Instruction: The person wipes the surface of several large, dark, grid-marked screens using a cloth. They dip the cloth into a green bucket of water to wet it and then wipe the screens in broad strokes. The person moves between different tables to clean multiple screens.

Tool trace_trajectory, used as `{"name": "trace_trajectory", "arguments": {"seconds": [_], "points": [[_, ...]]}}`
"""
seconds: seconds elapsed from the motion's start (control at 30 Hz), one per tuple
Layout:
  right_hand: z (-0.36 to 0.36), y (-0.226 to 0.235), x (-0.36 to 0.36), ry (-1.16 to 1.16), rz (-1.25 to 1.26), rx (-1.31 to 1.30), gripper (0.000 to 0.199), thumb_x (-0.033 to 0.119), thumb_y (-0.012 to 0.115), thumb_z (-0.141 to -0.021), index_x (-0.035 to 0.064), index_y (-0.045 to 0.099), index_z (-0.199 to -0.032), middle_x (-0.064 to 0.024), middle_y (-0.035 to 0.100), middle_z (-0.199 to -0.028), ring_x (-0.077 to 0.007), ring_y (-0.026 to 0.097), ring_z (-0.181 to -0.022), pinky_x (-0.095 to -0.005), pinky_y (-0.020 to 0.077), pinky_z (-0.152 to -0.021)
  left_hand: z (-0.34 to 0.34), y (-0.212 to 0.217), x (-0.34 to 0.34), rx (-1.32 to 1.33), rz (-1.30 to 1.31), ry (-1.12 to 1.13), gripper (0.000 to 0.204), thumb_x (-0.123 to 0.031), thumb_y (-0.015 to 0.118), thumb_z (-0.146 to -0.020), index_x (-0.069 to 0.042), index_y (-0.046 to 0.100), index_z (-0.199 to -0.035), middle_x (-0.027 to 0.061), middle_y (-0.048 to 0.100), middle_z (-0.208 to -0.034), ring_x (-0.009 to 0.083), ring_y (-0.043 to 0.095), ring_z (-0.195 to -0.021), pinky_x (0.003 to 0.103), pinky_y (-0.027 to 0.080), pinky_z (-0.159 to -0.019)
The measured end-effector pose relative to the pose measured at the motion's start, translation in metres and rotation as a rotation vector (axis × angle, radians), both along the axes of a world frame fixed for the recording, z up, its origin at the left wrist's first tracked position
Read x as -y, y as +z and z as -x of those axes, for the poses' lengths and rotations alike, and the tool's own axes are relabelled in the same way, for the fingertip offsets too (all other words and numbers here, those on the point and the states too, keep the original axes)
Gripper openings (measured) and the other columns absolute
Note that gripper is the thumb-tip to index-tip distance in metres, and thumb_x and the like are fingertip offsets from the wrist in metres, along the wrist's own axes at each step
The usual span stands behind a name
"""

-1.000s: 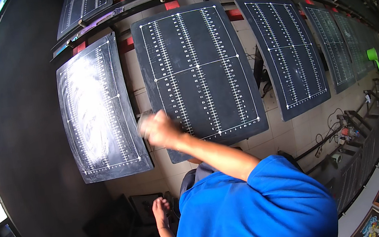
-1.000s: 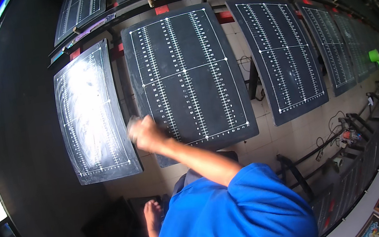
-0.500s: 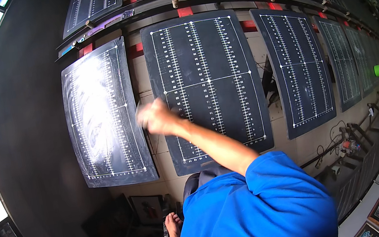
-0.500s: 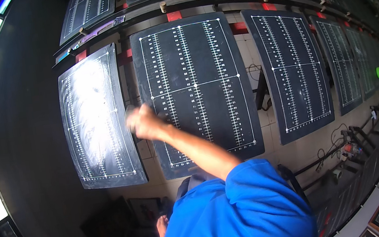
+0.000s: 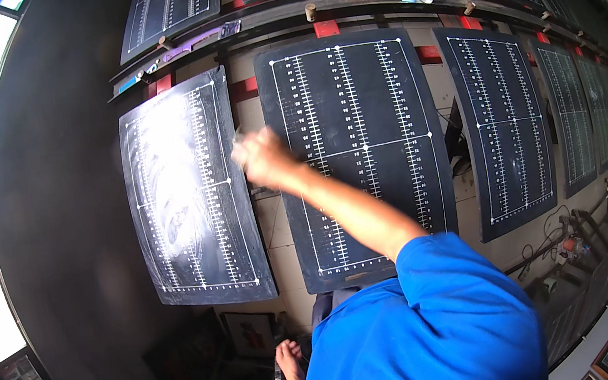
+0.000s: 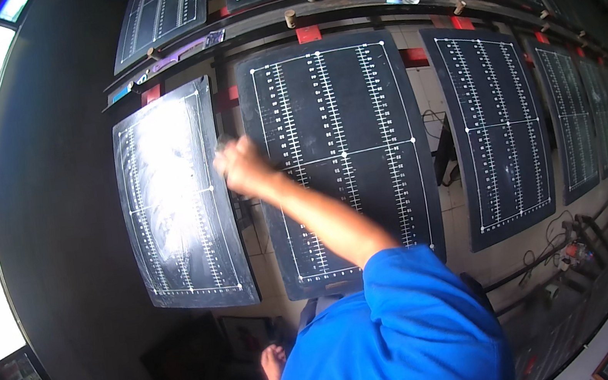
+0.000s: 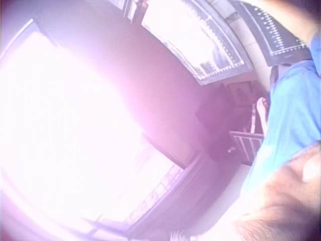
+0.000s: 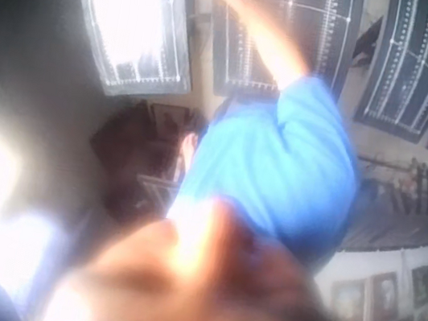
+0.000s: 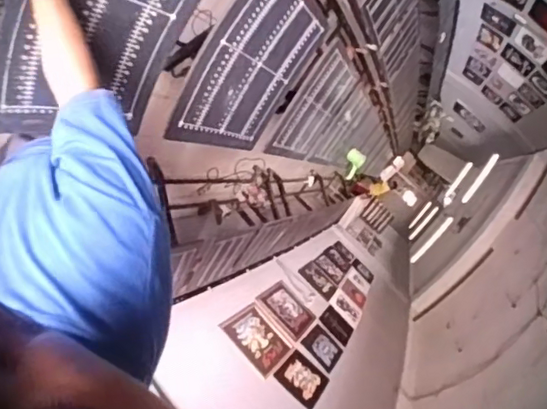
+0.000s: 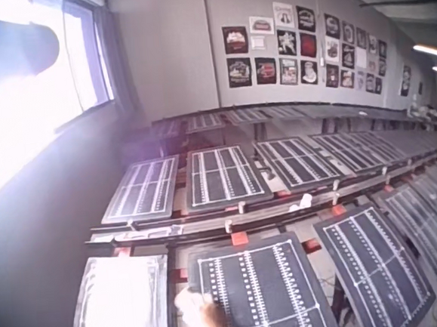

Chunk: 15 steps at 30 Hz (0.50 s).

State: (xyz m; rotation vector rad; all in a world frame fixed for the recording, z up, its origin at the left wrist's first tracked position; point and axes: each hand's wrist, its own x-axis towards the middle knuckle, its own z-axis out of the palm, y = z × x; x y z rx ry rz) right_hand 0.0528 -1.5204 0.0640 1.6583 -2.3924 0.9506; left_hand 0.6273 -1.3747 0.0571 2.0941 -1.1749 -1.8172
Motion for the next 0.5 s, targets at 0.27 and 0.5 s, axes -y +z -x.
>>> {"name": "trace_trajectory", "arguments": {"seconds": [0.27, 0.5], "points": [[0.171, 0.040, -0.141, -0.699, 0.355, 0.140, 0.045, -0.005, 0.062, -0.079, 0.0039, 0.062, -0.124, -0.0146, 0.064, -0.126, -0.0280, 0.065, -0.107, -0.0386, 0.0542, -0.090, -0.121, -0.042, -0.098, 0.220, 0.159, -0.383, 0.044, -0.029, 0.047, -0.102, -0.006, 0.051, -0.066, 0.0097, 0.053, -0.066, 0.0182, 0.049, -0.057, 0.035, 0.040, -0.054], [0.210, -0.003, -0.074, -1.009, 0.169, 0.041, 0.038, 0.009, 0.069, -0.077, 0.0131, 0.062, -0.114, -0.0203, 0.061, -0.101, -0.0361, 0.057, -0.097, -0.0474, 0.0453, -0.081, -0.109, -0.010, -0.078, 0.243, -0.151, -0.132, 0.035, -0.031, 0.046, -0.104, -0.006, 0.058, -0.081, 0.0068, 0.059, -0.072, 0.0160, 0.052, -0.059, 0.032, 0.042, -0.054]]}}
